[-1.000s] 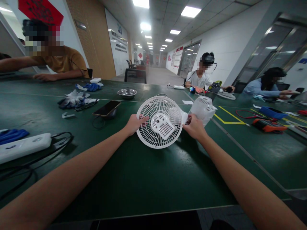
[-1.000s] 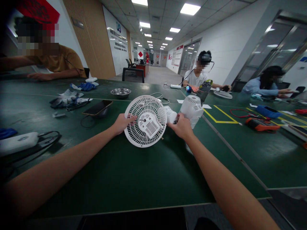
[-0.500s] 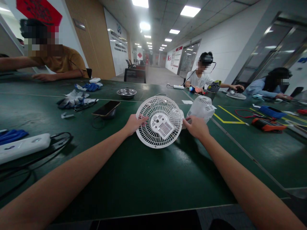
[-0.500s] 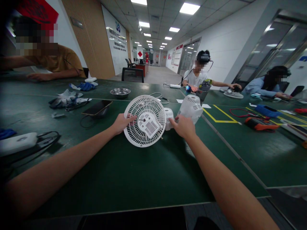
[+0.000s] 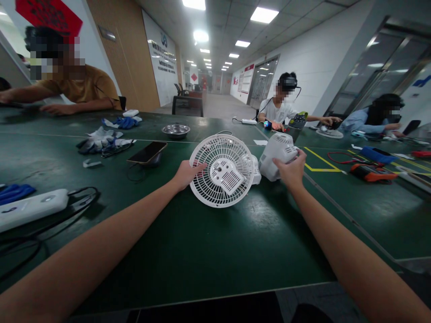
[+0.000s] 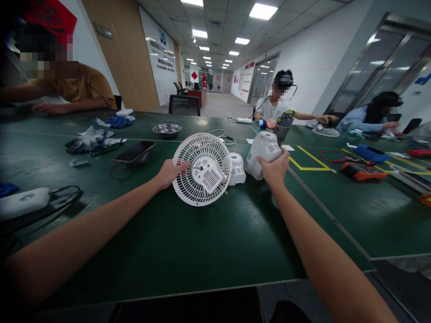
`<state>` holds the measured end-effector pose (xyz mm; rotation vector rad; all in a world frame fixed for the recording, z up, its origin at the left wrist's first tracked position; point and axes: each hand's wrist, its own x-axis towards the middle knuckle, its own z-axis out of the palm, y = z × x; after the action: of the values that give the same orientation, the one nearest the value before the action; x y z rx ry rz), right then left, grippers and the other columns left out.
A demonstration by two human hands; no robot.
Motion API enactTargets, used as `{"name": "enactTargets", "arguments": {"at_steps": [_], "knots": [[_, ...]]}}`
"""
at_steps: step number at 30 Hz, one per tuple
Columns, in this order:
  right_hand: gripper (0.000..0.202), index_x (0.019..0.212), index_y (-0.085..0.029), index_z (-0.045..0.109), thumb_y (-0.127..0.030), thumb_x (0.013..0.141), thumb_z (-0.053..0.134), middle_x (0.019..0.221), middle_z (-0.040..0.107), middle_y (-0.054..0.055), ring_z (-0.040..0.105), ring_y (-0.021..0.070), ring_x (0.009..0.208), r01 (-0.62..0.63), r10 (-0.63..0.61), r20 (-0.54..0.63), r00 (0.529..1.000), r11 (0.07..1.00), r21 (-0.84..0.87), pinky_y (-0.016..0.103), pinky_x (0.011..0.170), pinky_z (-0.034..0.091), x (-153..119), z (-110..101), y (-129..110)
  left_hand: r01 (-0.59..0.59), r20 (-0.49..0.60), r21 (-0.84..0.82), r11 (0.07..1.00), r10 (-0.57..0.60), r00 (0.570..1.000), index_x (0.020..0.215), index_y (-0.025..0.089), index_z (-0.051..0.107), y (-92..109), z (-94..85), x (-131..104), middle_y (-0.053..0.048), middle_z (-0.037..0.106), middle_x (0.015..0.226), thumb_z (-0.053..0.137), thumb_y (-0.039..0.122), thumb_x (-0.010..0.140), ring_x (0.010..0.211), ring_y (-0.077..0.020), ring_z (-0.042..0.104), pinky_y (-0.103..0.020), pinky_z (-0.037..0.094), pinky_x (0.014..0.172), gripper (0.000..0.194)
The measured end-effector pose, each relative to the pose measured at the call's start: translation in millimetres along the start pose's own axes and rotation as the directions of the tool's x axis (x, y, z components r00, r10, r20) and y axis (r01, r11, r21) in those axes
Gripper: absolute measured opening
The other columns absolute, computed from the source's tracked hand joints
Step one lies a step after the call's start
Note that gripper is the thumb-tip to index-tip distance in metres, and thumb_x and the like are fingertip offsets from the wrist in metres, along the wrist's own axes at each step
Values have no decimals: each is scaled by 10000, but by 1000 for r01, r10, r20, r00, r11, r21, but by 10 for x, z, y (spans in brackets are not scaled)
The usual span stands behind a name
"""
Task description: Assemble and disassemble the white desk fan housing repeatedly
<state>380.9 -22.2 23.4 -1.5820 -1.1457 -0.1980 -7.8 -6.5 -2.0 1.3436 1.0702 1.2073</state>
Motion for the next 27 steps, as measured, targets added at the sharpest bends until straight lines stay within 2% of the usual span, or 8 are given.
{"name": "enactTargets", "arguments": {"at_steps": [3,6,9,16,27], "knots": [[1041,1398,-183,374,-496,534,865,1363,573,207,570,406,1240,-118,119,174,978,993,-13,567,1057,443,9,87,211,-10,-8,2,1000,10,1000,930,128,747,-36,-3,26,-85,765,865,841,347,765,727,-197,704,-365,581,728,290],[1049,1390,-216,388,-532,519,879,1362,613,183,619,398,1217,-193,199,275,940,980,-50,538,1027,486,12,106,314,-32,-9,7,999,33,999,915,121,743,-70,-9,47,-74,751,825,847,375,755,697,-189,689,-363,576,712,317],[1008,1357,-211,436,-569,525,879,1353,634,183,627,398,1223,-194,206,280,938,978,-69,533,1021,498,34,102,353,-39,-1,10,999,39,999,913,119,743,-74,-8,45,-74,747,814,837,372,767,704,-193,693,-370,579,714,306],[971,1332,-192,488,-609,542,869,1272,693,181,681,376,1142,-116,130,272,953,991,-67,523,1008,513,93,124,409,-24,-4,-6,1000,24,1000,919,114,739,-19,6,4,-85,754,847,848,373,752,732,-203,703,-387,588,738,326],[976,1331,-208,457,-613,543,867,1289,677,178,673,379,1142,-135,143,325,935,990,-46,536,993,516,108,126,484,-2,-24,-2,1000,2,1000,915,121,738,2,12,-1,-89,760,853,834,324,769,741,-210,714,-399,595,754,268]]}}
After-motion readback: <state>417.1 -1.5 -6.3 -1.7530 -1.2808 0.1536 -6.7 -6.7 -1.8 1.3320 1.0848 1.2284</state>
